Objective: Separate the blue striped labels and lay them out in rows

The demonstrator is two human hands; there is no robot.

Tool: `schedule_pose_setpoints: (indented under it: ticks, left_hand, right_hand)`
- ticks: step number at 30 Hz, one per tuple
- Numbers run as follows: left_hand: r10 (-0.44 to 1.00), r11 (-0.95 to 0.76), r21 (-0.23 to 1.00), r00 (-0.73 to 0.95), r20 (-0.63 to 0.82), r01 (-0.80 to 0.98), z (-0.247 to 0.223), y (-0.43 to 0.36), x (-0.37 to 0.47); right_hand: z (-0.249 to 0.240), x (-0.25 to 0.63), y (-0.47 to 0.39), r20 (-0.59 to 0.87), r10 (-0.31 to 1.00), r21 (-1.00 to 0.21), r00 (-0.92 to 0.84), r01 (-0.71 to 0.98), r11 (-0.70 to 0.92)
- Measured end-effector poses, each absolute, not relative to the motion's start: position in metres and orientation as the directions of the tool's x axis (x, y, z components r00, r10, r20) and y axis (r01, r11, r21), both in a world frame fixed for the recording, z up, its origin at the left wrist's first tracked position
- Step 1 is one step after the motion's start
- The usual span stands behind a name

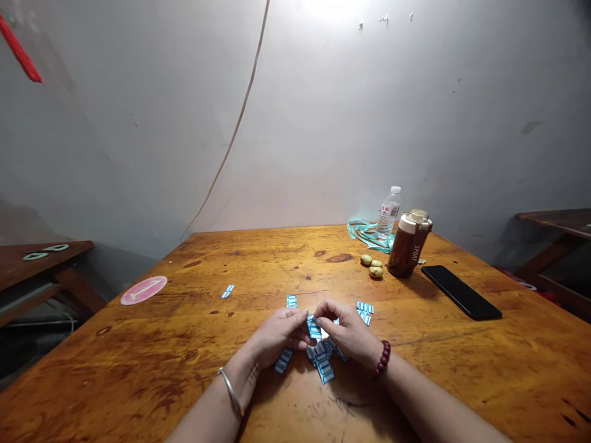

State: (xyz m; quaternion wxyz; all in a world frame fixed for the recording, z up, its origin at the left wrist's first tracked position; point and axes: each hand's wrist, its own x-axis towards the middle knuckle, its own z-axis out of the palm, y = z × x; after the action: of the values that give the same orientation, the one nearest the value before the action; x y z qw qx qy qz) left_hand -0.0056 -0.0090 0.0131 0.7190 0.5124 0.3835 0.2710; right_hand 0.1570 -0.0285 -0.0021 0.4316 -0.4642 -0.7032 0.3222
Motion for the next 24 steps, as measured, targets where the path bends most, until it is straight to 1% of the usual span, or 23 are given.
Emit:
schedule_pose_setpoints:
  ticks: [5, 9, 11, 18, 20, 22, 24]
  left_hand:
    - [0.766, 0.324, 0.946, 0.59, -0.254, -0.014, 0.0133, -0.0081, -0.0073]
    - [0.787, 0.269, 0.963, 0.572, -0.231, 0.018, 0.0108, -0.0068, -0.0074]
    - [0.787, 0.235, 0.971, 0.577, -0.218, 0.046, 0.0112, -0.0069, -0.008]
    - [0.777, 0.159, 0.983, 0.603, -0.182, 0.091, 0.0138, -0.0095, -0.0063]
    - [0.787, 0.138, 0.987, 0.596, -0.162, 0.085, 0.0125, -0.0091, -0.0045]
    - [0.817, 0.084, 0.993, 0.566, -0.113, 0.077, 0.011, -0.0064, -0.0042]
    - [0.879, 0.027, 0.998, 0.474, -0.052, 0.06, 0.0101, -0.0011, -0.0068]
  right_hand:
    - [-0.0007, 0.1568, -0.0291, 0.319, 0.929, -0.851, -0.187, 0.376, 0.368]
    - [0.002, 0.1558, -0.0312, 0.4, 0.898, -0.79, -0.181, 0.428, 0.438]
    - [0.0029, 0.1556, -0.0321, 0.411, 0.892, -0.774, -0.189, 0.444, 0.452]
    - [-0.0016, 0.1546, -0.0304, 0.295, 0.938, -0.852, -0.18, 0.394, 0.344]
    - [-0.0014, 0.1539, -0.0299, 0.298, 0.942, -0.853, -0.155, 0.4, 0.336]
    - [-0.0007, 0.1539, -0.0293, 0.32, 0.94, -0.846, -0.119, 0.41, 0.34]
    - [-0.0014, 0.1552, -0.0283, 0.323, 0.943, -0.838, -0.085, 0.437, 0.327]
